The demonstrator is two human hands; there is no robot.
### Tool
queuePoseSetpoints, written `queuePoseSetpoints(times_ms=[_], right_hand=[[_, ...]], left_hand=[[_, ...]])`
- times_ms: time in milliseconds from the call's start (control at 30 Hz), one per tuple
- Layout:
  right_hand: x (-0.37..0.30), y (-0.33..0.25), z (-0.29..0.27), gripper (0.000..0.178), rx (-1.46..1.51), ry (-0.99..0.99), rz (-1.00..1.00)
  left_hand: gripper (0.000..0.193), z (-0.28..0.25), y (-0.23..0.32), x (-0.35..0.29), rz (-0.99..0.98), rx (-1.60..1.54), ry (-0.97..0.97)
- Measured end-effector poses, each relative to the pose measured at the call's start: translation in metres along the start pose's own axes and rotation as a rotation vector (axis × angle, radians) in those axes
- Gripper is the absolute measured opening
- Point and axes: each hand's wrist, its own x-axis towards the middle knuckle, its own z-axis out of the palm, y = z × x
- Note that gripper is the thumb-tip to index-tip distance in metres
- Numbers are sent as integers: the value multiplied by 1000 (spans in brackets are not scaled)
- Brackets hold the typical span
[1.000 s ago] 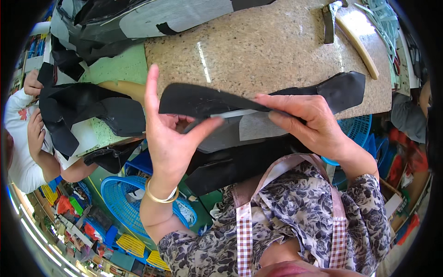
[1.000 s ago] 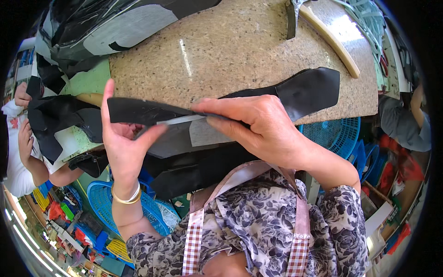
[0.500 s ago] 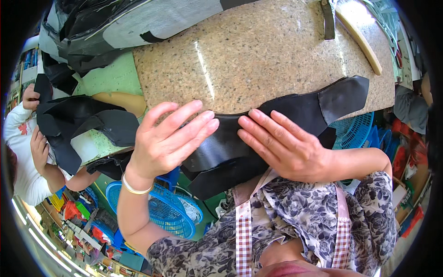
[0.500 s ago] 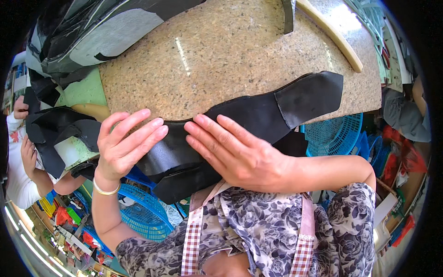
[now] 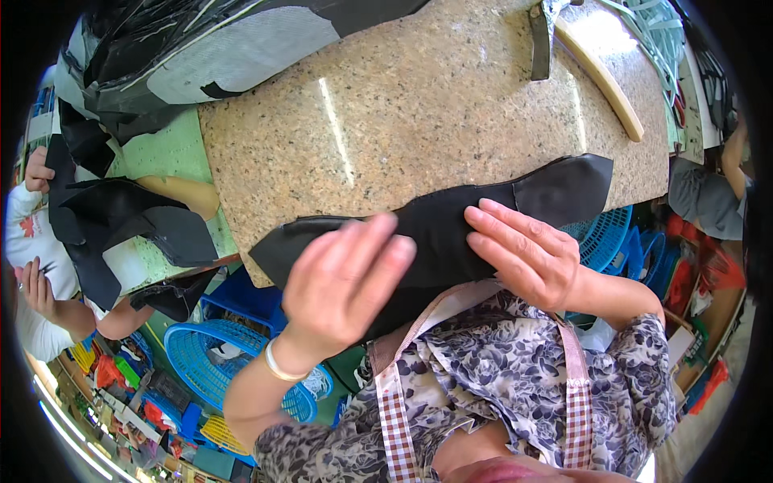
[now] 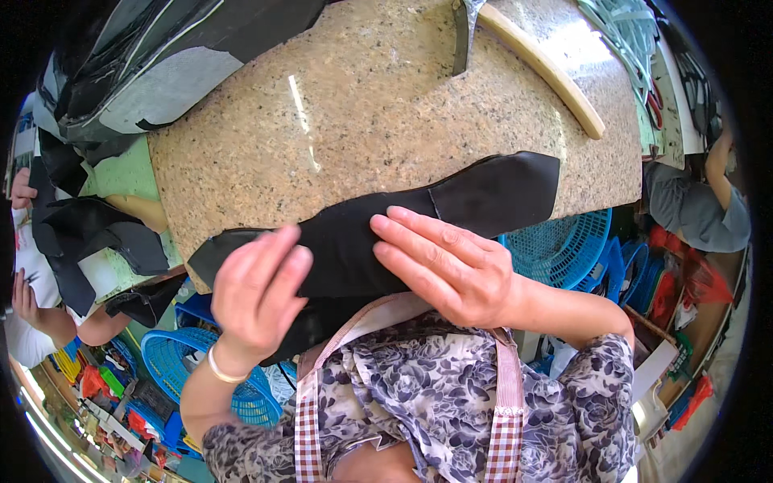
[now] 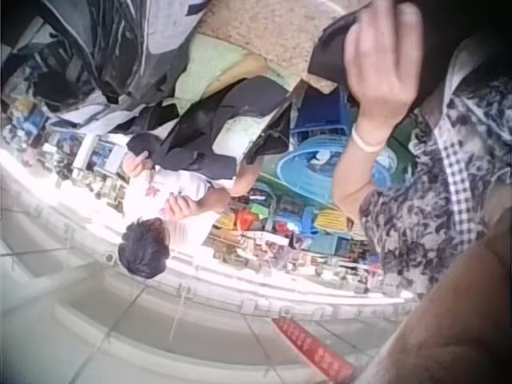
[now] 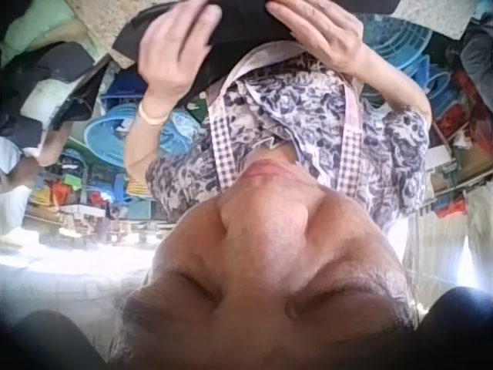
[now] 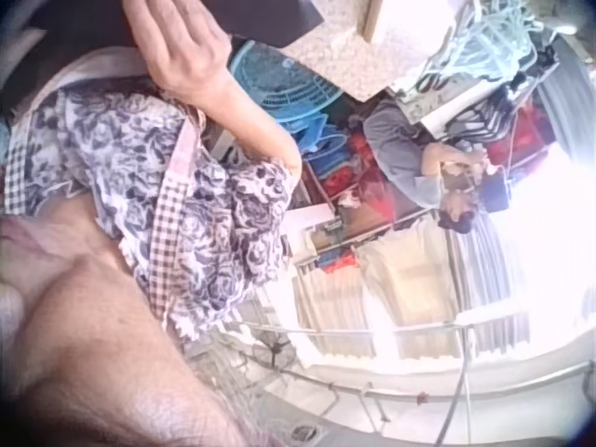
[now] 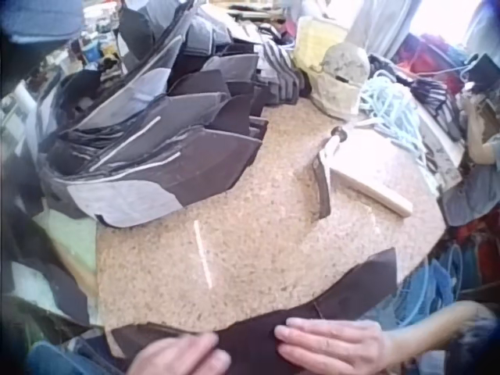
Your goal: The person attaches white tape strips to black shoe components, folds the edges over the tape by hand, and flattens the seams using a hammer.
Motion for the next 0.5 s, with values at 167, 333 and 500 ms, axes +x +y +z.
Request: queuePoseSetpoints(times_ms=[167,333,500], right_hand=[[6,-5,0,36,85,61,34],[12,2,-13,35,69,-138,-13],[6,6,-12,39,165,-109,15]], left_hand=[[26,13,12,30,199,-87,135],[30,-3,13,35,178,11,-142],[32,-10,12,40,114,-152,-151]])
